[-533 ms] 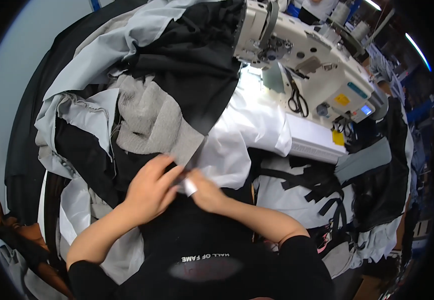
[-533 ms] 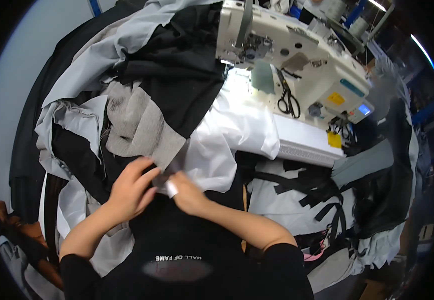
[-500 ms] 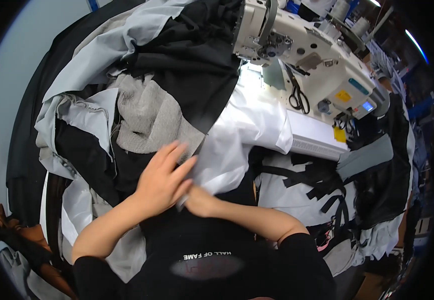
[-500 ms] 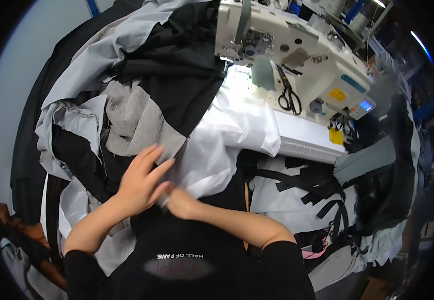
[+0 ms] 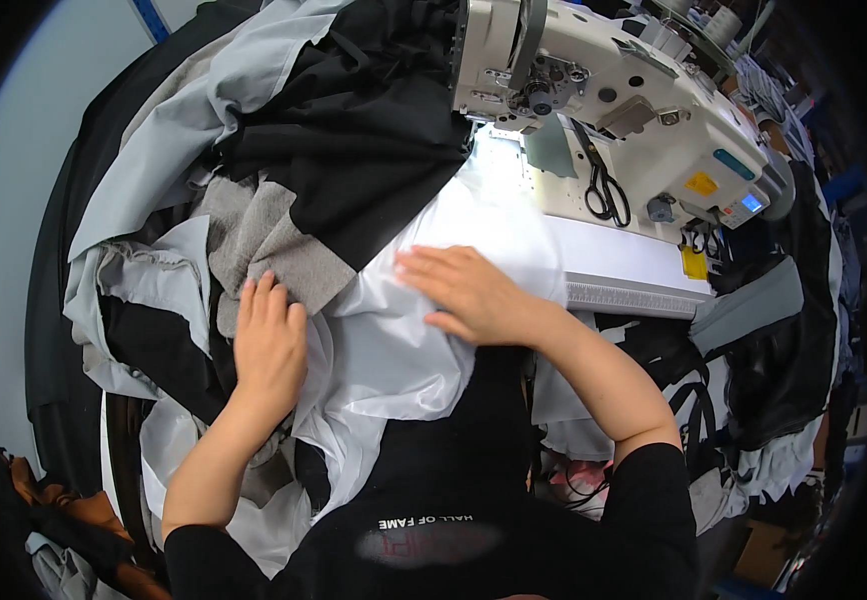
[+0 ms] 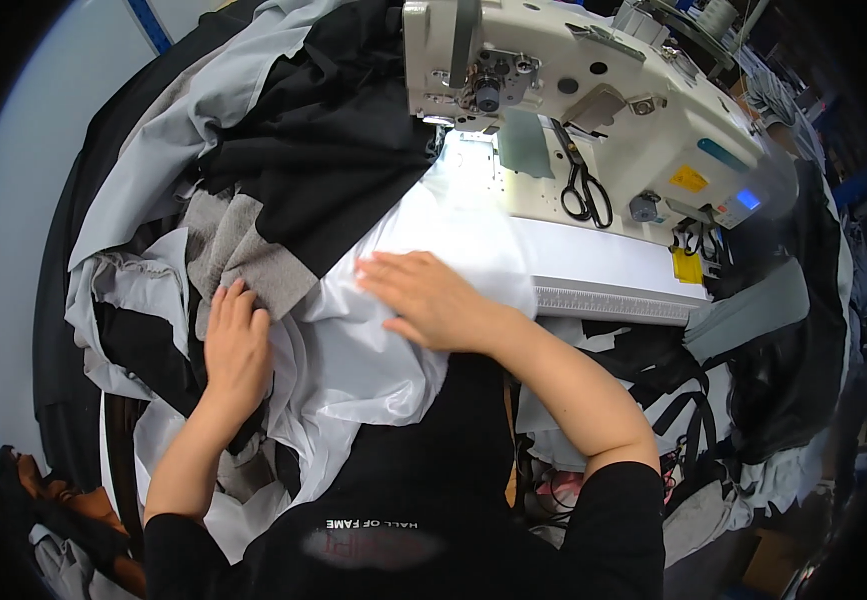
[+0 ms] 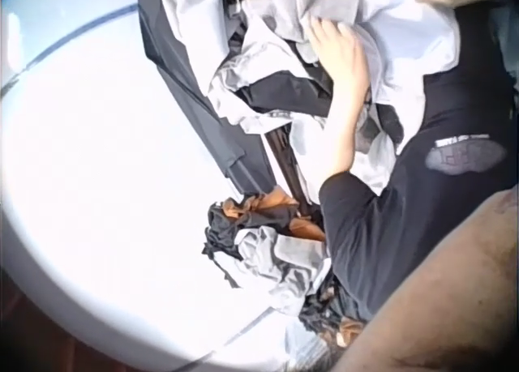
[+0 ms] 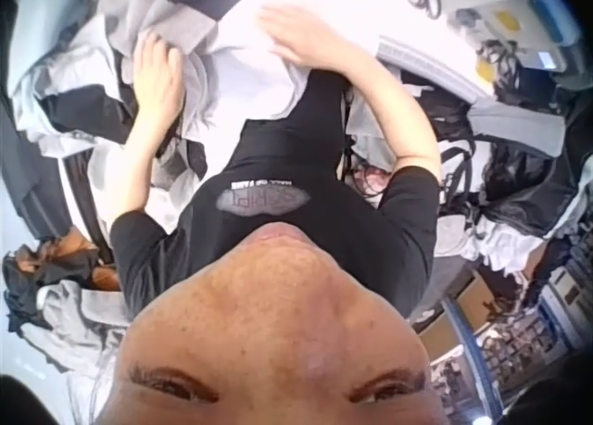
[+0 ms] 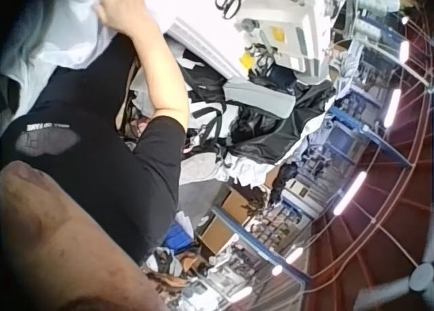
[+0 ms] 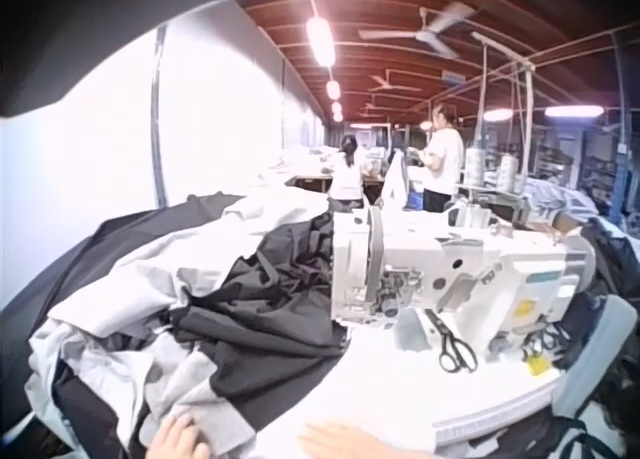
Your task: Sewing pieces of fabric and lining together using an industrial sewing machine.
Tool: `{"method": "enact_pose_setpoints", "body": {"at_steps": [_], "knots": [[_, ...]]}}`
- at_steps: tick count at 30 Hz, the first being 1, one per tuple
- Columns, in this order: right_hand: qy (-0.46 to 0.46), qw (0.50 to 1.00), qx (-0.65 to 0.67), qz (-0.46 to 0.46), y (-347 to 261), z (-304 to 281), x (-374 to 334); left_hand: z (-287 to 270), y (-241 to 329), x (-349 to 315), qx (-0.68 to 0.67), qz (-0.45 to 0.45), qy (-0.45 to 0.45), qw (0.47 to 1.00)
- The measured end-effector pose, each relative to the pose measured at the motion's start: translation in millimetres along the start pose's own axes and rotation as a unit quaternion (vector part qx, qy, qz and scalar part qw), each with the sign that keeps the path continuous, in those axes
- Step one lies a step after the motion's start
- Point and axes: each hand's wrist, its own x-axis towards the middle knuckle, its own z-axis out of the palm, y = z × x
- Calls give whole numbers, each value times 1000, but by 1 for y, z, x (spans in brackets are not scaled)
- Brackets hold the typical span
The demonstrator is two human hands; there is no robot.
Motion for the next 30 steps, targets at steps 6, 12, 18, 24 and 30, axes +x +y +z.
{"method": "enact_pose_setpoints", "body": {"at_steps": [6, 12, 18, 24, 30], "knots": [[-30, 992, 3, -124, -1, 25, 72, -82, -22, 44, -274, -134, 100, 947], [-100, 977, 131, 138, -19, 52, 141, -110, 5, 93, -248, 24, 158, 955], [78, 931, 344, 96, -78, 157, 100, -79, 25, 66, -205, 193, 58, 958], [-69, 945, 237, 215, -104, 167, -14, -37, 32, 4, -297, 179, -30, 938], [431, 750, 106, 491, -20, 119, -72, -36, 54, -19, -275, 70, 16, 959]]}}
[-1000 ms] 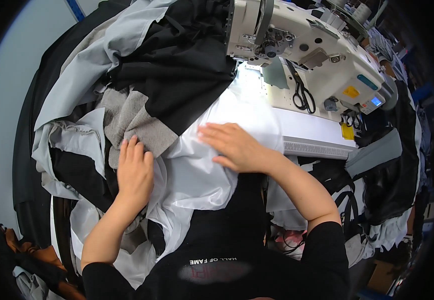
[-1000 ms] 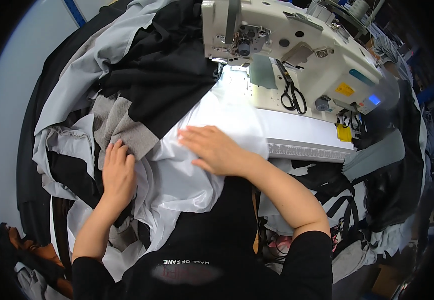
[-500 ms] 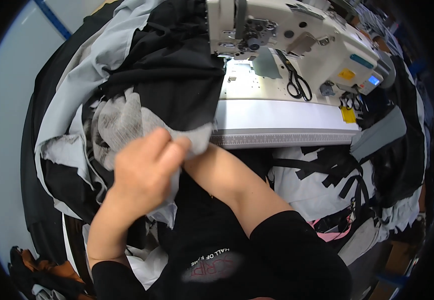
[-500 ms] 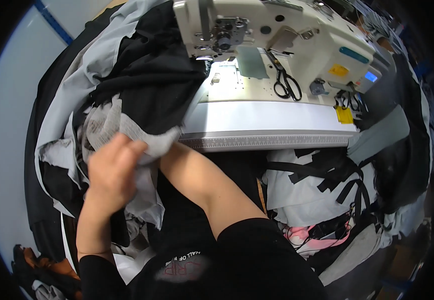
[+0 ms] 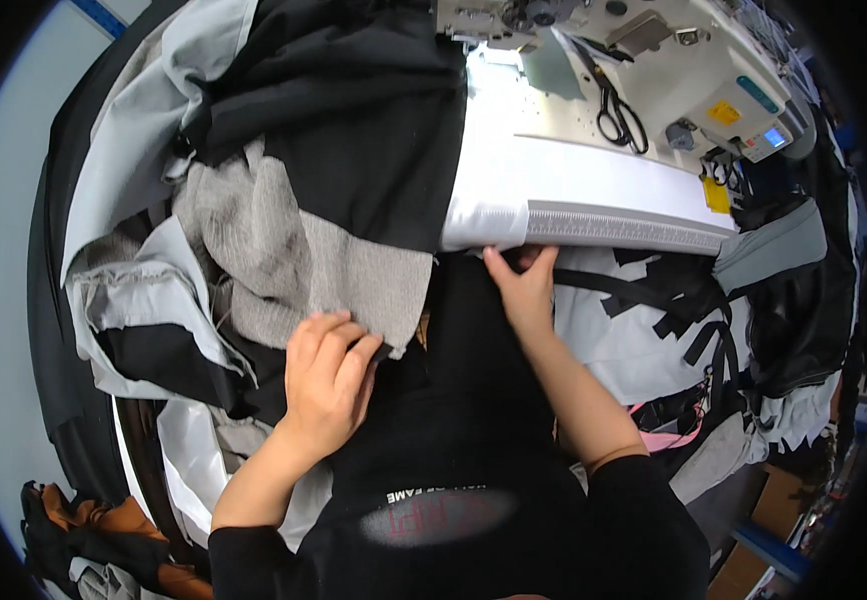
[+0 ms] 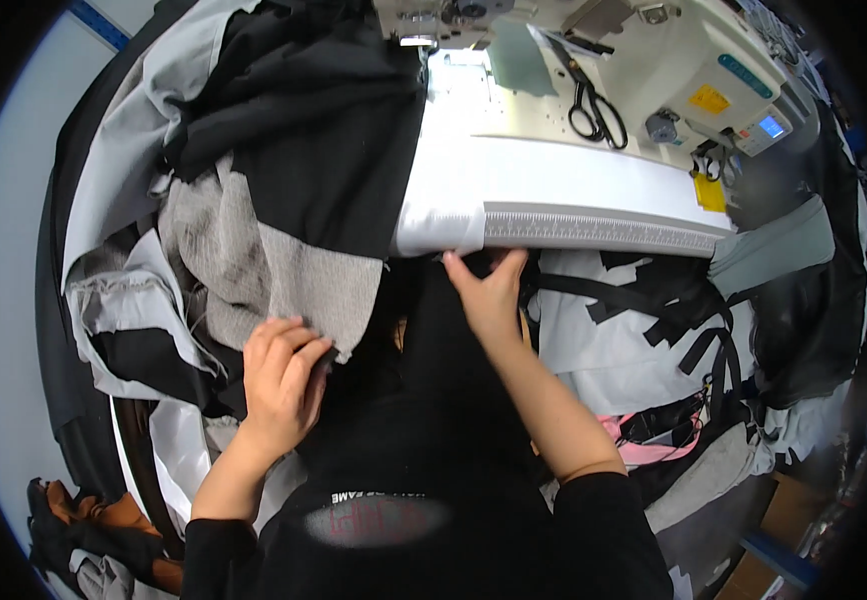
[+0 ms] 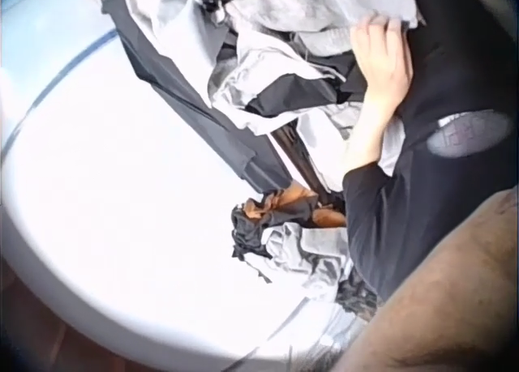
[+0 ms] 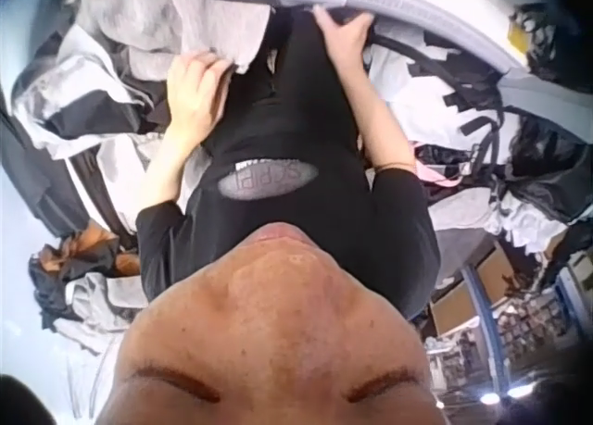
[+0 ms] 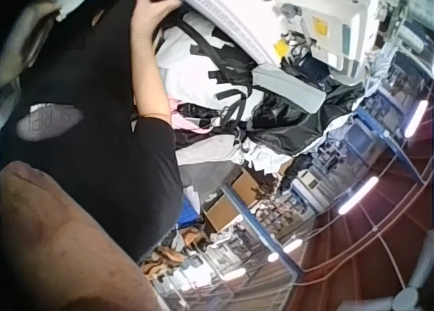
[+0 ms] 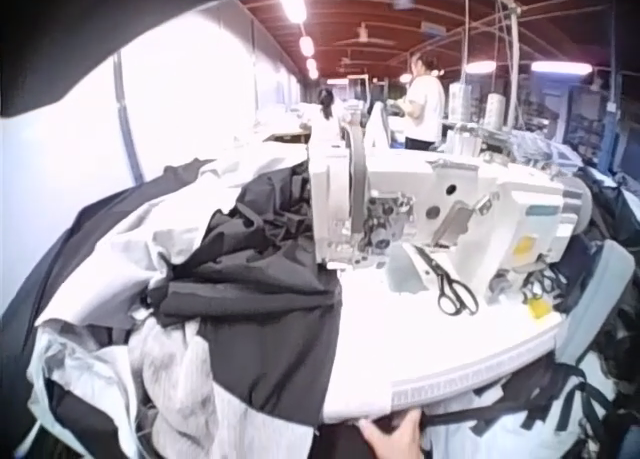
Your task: Sewing pieces of fabric and lining together using an industrial sewing machine.
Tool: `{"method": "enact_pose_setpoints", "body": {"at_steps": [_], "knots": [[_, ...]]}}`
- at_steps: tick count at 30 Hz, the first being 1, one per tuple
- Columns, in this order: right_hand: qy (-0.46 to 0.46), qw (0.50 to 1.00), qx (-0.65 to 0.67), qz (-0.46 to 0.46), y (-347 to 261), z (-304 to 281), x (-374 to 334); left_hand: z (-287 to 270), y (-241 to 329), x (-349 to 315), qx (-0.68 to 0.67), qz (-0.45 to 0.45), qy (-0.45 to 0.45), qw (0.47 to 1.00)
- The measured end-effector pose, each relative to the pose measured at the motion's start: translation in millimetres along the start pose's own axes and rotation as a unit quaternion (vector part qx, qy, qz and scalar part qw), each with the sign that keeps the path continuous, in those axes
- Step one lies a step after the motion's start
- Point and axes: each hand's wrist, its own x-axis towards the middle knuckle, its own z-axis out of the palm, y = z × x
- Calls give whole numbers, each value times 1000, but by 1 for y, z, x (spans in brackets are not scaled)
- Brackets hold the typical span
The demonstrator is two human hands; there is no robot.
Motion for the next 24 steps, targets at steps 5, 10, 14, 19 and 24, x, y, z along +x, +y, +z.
{"method": "enact_pose_setpoints", "body": {"at_steps": [5, 10, 14, 19, 24], "knots": [[-248, 925, 241, 160, -39, -8, 4, 6, -2, 1, -9, 24, 25, 999], [-364, 654, 563, 350, -60, -25, -32, -9, -4, 11, 2, 42, 75, 996], [-245, 770, 509, 295, -70, -31, -18, -5, -6, 5, 3, 56, 41, 998], [-171, 856, 419, 249, -64, -29, -15, 5, -5, -2, -22, 20, 50, 998], [-121, 911, 330, 214, -48, -42, -9, 5, -4, -5, 32, -20, 56, 998]]}}
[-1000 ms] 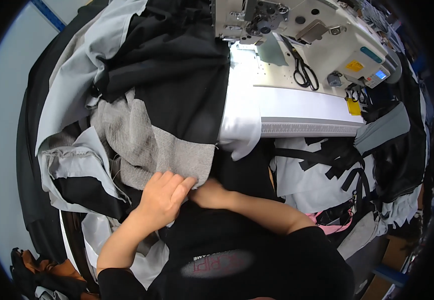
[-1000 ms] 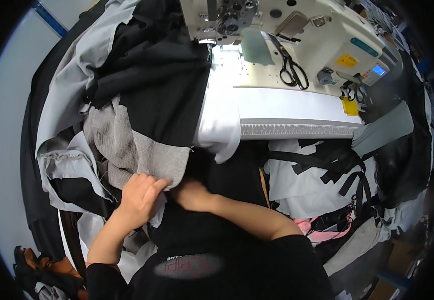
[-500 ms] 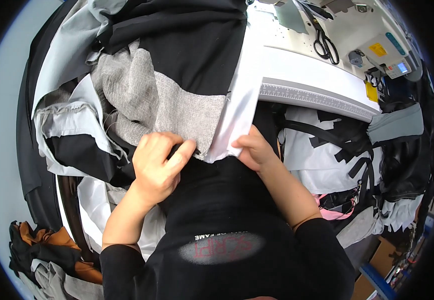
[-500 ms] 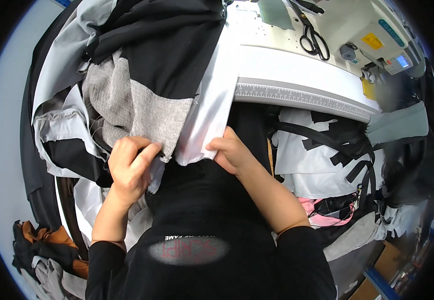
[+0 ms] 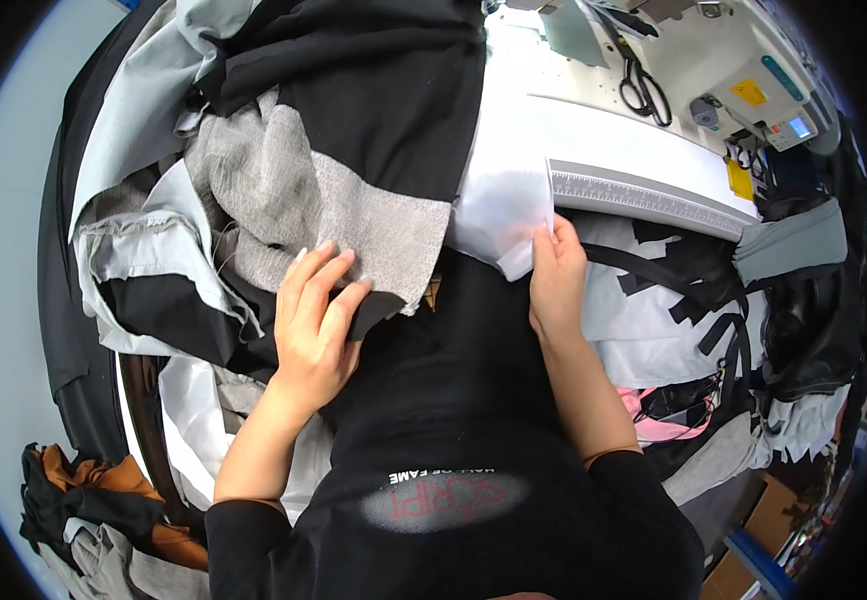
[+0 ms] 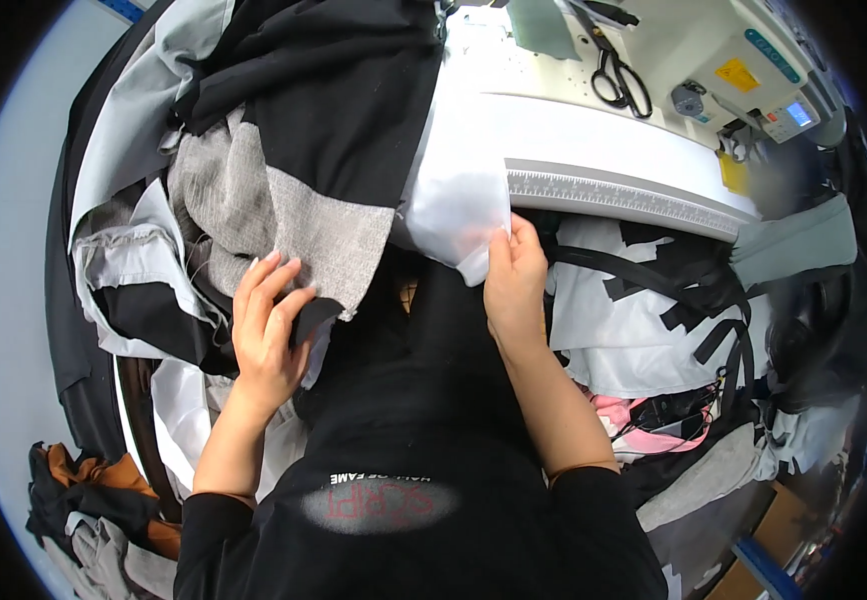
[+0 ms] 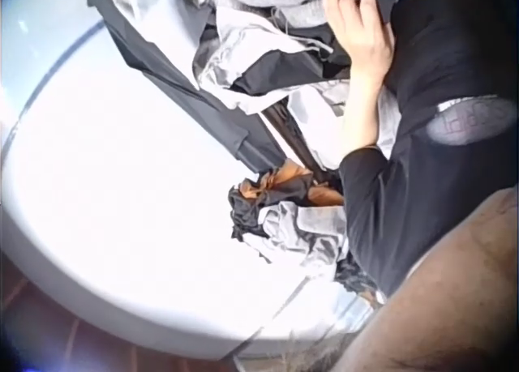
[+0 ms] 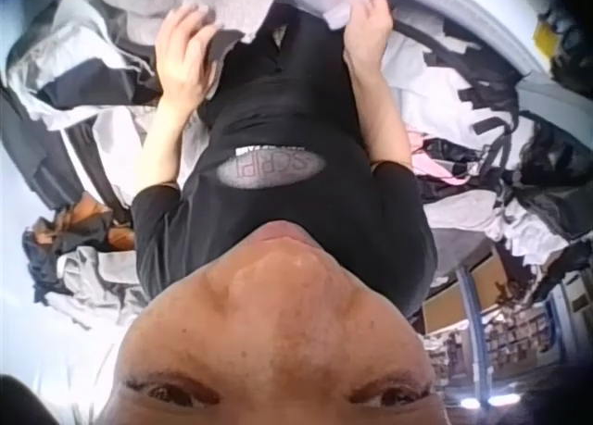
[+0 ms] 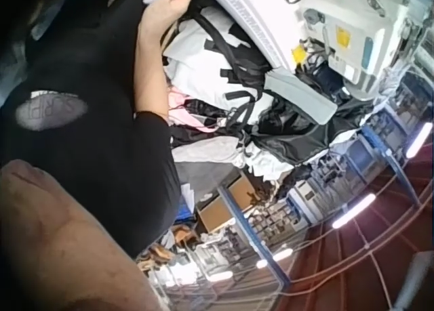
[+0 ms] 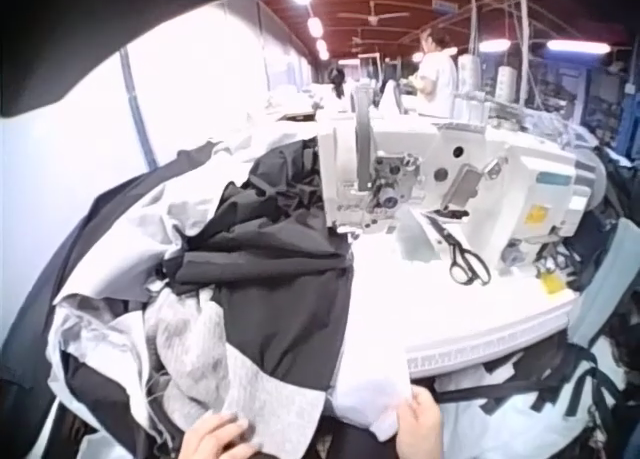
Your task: Sewing pieces of fabric and lining together using an industrial sewing machine.
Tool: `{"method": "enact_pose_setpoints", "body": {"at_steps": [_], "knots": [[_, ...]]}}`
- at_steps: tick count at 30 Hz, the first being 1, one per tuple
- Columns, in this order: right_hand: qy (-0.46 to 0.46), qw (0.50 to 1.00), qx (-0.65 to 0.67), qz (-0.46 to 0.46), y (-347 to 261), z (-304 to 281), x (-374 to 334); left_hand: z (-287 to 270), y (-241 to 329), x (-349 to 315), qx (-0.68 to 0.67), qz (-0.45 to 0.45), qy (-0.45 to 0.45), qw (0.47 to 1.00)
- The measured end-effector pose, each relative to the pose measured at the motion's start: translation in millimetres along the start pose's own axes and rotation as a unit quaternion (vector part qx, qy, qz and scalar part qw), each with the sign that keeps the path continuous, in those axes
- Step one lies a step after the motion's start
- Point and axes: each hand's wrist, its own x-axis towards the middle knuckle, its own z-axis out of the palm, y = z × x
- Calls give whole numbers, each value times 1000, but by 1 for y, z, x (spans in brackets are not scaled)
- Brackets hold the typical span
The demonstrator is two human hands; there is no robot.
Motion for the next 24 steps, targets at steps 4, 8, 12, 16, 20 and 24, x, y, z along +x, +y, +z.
{"method": "enact_pose_setpoints", "body": {"at_steps": [4, 8, 12, 16, 20, 24], "knots": [[-101, 943, 300, 106, -7, -2, -13, 10, -4, 0, -34, 8, 16, 999], [-51, 968, 231, 85, 4, 9, -12, 13, -9, -13, -22, -30, 54, 998], [-60, 995, 65, 43, -4, 1, -5, 13, -3, -10, -62, -39, 99, 992], [-80, 993, 52, 72, 6, 8, -3, 35, 0, 15, -119, -105, 131, 979], [-156, 978, 98, 98, 7, 50, -20, 87, -29, 62, 5, -123, 108, 987], [-227, 962, 103, 114, 4, 68, -18, 83, -113, 78, 163, -121, 36, 978]]}}
